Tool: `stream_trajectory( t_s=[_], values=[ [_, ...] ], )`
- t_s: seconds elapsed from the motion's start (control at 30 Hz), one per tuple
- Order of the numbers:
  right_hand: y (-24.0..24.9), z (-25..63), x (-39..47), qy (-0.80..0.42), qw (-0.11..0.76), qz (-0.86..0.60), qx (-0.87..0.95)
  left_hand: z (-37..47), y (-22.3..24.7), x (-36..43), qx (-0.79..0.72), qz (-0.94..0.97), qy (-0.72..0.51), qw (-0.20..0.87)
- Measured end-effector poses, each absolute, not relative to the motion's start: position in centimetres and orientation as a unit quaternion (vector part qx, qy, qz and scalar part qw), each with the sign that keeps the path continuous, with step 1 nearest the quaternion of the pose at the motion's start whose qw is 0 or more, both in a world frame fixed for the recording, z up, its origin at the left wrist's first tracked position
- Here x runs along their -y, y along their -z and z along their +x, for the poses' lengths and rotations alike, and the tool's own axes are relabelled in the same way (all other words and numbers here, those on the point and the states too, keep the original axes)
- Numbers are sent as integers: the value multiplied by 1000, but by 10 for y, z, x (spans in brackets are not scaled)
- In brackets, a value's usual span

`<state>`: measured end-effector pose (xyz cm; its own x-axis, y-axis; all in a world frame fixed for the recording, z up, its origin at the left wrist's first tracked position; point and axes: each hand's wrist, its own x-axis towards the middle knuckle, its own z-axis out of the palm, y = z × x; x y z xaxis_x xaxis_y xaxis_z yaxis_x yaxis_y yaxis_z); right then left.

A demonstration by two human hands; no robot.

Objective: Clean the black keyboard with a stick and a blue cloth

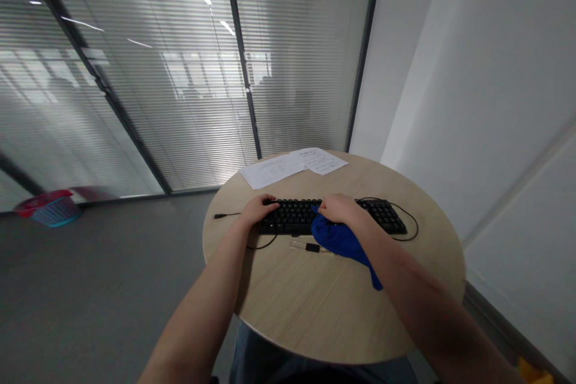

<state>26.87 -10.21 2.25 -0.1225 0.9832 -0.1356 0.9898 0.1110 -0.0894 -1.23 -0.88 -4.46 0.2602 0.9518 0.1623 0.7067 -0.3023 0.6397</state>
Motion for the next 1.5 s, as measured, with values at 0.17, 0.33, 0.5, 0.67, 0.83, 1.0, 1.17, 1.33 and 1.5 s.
stream_trajectory(
  t_s=[0.17, 0.33, 0.5, 0.67, 0.83, 1.0, 1.17, 1.33, 1.5],
  values=[
    [-25, 271, 102, 77, 26, 665, -742, -14, 47, 6, -551, 756, -267, 230],
    [-28, 273, 103, 85, 36, 667, -739, -15, 47, 6, -553, 755, -268, 230],
    [-31, 272, 105, 82, 38, 661, -745, -14, 46, 8, -556, 752, -269, 231],
    [-34, 273, 107, 79, 54, 656, -749, -15, 43, 10, -559, 754, -262, 224],
    [-31, 274, 103, 85, 49, 655, -749, -14, 41, 12, -559, 753, -264, 226],
    [-29, 275, 102, 83, 48, 654, -751, -13, 39, 13, -550, 757, -272, 223],
    [-32, 275, 104, 81, 42, 657, -748, -13, 40, 12, -557, 754, -266, 225],
    [-33, 278, 103, 92, 35, 657, -747, -14, 41, 11, -558, 749, -269, 233],
    [-34, 275, 106, 75, 43, 654, -752, -14, 42, 10, -561, 749, -263, 233]
  ],
)
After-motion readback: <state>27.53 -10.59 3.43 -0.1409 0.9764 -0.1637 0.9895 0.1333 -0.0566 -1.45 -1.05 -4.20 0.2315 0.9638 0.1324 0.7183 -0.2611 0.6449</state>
